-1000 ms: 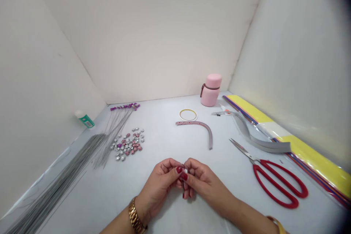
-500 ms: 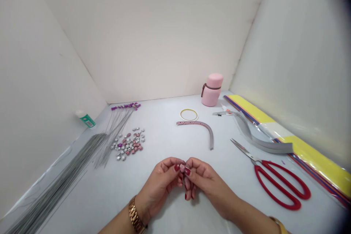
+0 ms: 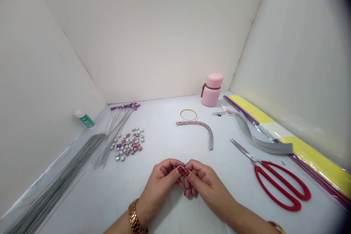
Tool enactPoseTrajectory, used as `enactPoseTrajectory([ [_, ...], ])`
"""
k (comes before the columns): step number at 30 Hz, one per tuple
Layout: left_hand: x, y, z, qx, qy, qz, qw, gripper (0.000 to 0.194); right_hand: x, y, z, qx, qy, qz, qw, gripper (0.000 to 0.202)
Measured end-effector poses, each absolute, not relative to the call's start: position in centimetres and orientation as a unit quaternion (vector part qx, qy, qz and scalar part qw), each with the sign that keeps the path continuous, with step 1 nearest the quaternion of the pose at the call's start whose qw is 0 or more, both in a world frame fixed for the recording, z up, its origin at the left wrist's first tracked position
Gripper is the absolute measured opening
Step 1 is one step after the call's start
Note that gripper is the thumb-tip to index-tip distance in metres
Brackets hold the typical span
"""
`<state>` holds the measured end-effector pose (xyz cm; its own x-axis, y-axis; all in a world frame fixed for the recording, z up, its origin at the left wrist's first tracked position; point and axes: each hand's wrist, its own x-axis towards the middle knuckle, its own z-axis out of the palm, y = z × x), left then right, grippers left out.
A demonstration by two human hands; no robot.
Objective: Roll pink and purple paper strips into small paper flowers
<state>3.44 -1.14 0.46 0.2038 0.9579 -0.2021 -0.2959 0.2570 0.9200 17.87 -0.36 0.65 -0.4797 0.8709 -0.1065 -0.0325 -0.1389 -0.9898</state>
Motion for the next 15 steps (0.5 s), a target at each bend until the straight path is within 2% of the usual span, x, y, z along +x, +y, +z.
enactPoseTrajectory([
  [15, 3.36, -1.14, 0.47, 0.285, 0.312, 0.439, 0.793, 0.021, 17.73, -0.35, 1.08, -0.338, -0.507, 0.722, 0.326, 0.027],
])
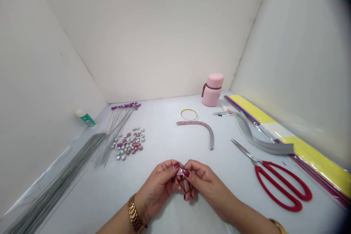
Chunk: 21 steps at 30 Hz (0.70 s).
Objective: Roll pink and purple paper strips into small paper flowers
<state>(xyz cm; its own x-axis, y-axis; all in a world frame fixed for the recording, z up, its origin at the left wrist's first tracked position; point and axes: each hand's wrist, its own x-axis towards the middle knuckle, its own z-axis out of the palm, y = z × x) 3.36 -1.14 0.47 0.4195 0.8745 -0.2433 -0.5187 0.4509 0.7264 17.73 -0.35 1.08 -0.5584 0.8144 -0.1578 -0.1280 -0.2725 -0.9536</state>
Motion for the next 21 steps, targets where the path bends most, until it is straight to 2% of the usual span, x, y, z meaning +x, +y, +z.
enactPoseTrajectory([
  [4, 3.48, -1.1, 0.67, 0.289, 0.353, 0.467, 0.757, 0.01, 17.85, -0.13, 1.07, -0.359, -0.518, 0.696, 0.344, 0.028],
  [10, 3.44, -1.22, 0.74, 0.41, 0.477, 0.467, 0.622, 0.012, 18.08, -0.06, 0.47, -0.382, -0.553, 0.652, 0.35, 0.023],
  [14, 3.27, -1.43, 0.82, 0.519, 0.501, 0.458, 0.52, 0.015, 18.18, -0.14, 0.39, -0.395, -0.573, 0.625, 0.353, 0.022],
  [21, 3.13, -0.93, 1.01, 0.443, 0.464, 0.461, 0.613, 0.021, 18.16, 0.1, 0.6, -0.37, -0.558, 0.664, 0.331, 0.024],
])
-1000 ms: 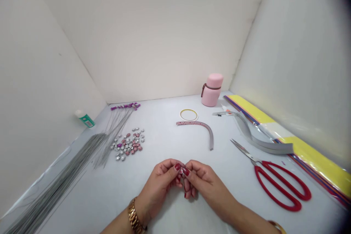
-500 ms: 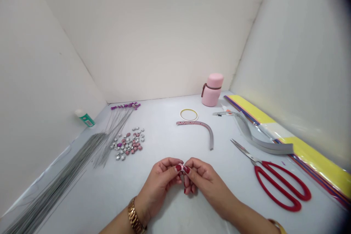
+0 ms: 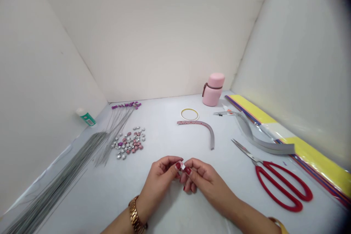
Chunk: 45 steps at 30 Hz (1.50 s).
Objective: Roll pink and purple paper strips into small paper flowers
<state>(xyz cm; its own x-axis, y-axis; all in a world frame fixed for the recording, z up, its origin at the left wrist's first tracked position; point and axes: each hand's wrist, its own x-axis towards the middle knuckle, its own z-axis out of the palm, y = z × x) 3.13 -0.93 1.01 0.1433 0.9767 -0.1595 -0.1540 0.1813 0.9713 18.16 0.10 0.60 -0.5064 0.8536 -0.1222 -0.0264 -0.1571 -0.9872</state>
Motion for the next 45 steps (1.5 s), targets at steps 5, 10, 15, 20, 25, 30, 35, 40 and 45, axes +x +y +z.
enactPoseTrajectory([
  [5, 3.09, -0.82, 0.86, 0.439, 0.458, 0.458, 0.623, 0.024, 18.04, 0.26, 0.35, -0.408, -0.542, 0.656, 0.332, 0.023],
  [10, 3.21, -0.92, 0.97, 0.437, 0.463, 0.461, 0.618, 0.02, 18.03, 0.22, 0.32, -0.417, -0.537, 0.649, 0.34, 0.024],
  [15, 3.23, -0.96, 0.92, 0.446, 0.452, 0.456, 0.623, 0.02, 18.03, 0.1, 0.4, -0.415, -0.553, 0.633, 0.349, 0.021],
  [20, 3.16, -0.98, 0.84, 0.445, 0.464, 0.452, 0.618, 0.02, 18.18, -0.04, 0.36, -0.399, -0.576, 0.598, 0.388, 0.012],
  [25, 3.24, -1.03, 0.95, 0.444, 0.452, 0.453, 0.627, 0.021, 18.3, -0.13, 0.39, -0.394, -0.613, 0.568, 0.383, 0.008],
  [30, 3.33, -1.03, 0.89, 0.437, 0.448, 0.456, 0.633, 0.023, 18.18, -0.03, 0.48, -0.411, -0.541, 0.618, 0.396, 0.009],
  [35, 3.38, -1.05, 0.9, 0.452, 0.449, 0.453, 0.624, 0.022, 18.06, 0.18, 0.56, -0.417, -0.512, 0.637, 0.396, 0.01],
  [40, 3.43, -1.03, 0.92, 0.461, 0.445, 0.449, 0.622, 0.021, 17.98, 0.27, 0.75, -0.414, -0.507, 0.642, 0.399, 0.008],
  [45, 3.38, -1.02, 0.78, 0.461, 0.448, 0.445, 0.623, 0.023, 17.95, 0.25, 0.79, -0.416, -0.508, 0.64, 0.399, 0.009],
])
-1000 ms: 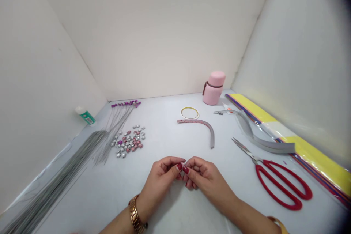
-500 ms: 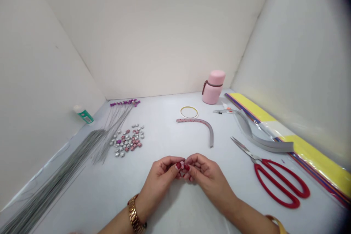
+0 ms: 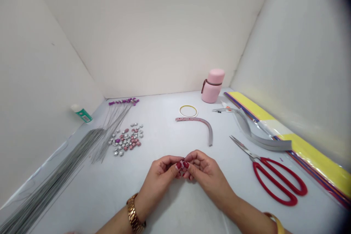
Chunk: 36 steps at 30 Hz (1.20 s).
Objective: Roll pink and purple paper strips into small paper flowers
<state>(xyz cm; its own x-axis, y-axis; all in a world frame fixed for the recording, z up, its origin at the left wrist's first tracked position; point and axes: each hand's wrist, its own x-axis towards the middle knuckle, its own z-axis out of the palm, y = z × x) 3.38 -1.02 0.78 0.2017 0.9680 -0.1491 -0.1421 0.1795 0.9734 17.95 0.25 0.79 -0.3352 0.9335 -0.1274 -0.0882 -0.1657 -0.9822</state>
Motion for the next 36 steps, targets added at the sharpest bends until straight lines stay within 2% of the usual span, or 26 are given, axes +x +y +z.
enactPoseTrajectory([
  [12, 3.41, -0.89, 0.95, 0.393, 0.458, 0.466, 0.647, 0.021, 18.15, 0.43, 0.72, -0.391, -0.533, 0.643, 0.388, 0.007],
  [29, 3.25, -1.01, 0.32, 0.474, 0.454, 0.436, 0.615, 0.022, 18.01, 0.43, 0.24, -0.407, -0.474, 0.671, 0.399, 0.012],
  [36, 3.31, -1.2, 0.47, 0.482, 0.46, 0.436, 0.606, 0.021, 18.16, 0.07, 0.28, -0.404, -0.539, 0.623, 0.397, 0.004],
])
